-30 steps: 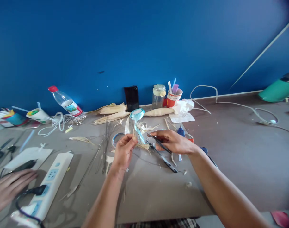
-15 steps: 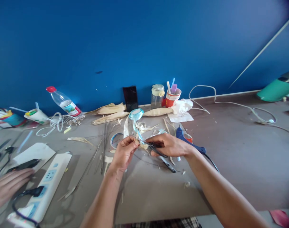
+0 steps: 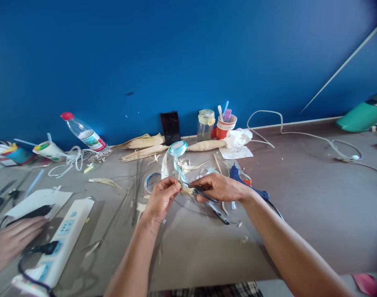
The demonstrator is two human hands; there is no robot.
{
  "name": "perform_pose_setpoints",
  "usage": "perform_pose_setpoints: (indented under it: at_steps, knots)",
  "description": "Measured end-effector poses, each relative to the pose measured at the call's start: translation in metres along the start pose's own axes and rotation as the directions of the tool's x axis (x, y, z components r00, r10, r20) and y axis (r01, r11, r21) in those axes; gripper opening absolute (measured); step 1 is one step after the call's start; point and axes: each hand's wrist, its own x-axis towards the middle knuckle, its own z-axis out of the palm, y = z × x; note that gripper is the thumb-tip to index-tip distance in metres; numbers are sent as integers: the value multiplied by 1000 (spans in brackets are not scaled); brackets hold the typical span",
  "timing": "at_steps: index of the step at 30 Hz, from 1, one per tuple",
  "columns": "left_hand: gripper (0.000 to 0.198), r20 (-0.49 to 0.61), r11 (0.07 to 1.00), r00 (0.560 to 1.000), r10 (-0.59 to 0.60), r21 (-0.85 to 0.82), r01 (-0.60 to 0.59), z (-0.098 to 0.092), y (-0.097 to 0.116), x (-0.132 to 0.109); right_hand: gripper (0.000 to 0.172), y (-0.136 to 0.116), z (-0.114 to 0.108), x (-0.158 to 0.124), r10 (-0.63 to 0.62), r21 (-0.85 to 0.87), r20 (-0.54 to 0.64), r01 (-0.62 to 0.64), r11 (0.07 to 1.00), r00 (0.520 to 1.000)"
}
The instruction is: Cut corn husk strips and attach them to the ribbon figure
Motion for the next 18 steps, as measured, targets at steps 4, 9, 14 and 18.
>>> perform_pose_setpoints:
  at_steps: [4, 9, 14, 18]
  knots:
    - [9, 41, 1000, 999, -1, -5, 1, -1, 3, -2, 23, 1, 0, 0, 24, -41, 33, -23, 999, 999]
    - [9, 38, 1000, 999, -3, 1, 3, -1, 3, -1, 24, 0, 0, 1, 28, -46, 34, -27, 999, 999]
    - [17, -16, 1000, 1000, -5, 9, 5, 2, 2, 0, 21, 1, 2, 0, 12, -28, 10, -11, 1000, 1000]
    - [22, -28, 999, 999, -23, 39, 24, 3, 3, 0, 26, 8, 3, 2, 37, -33, -203, -45, 998, 978]
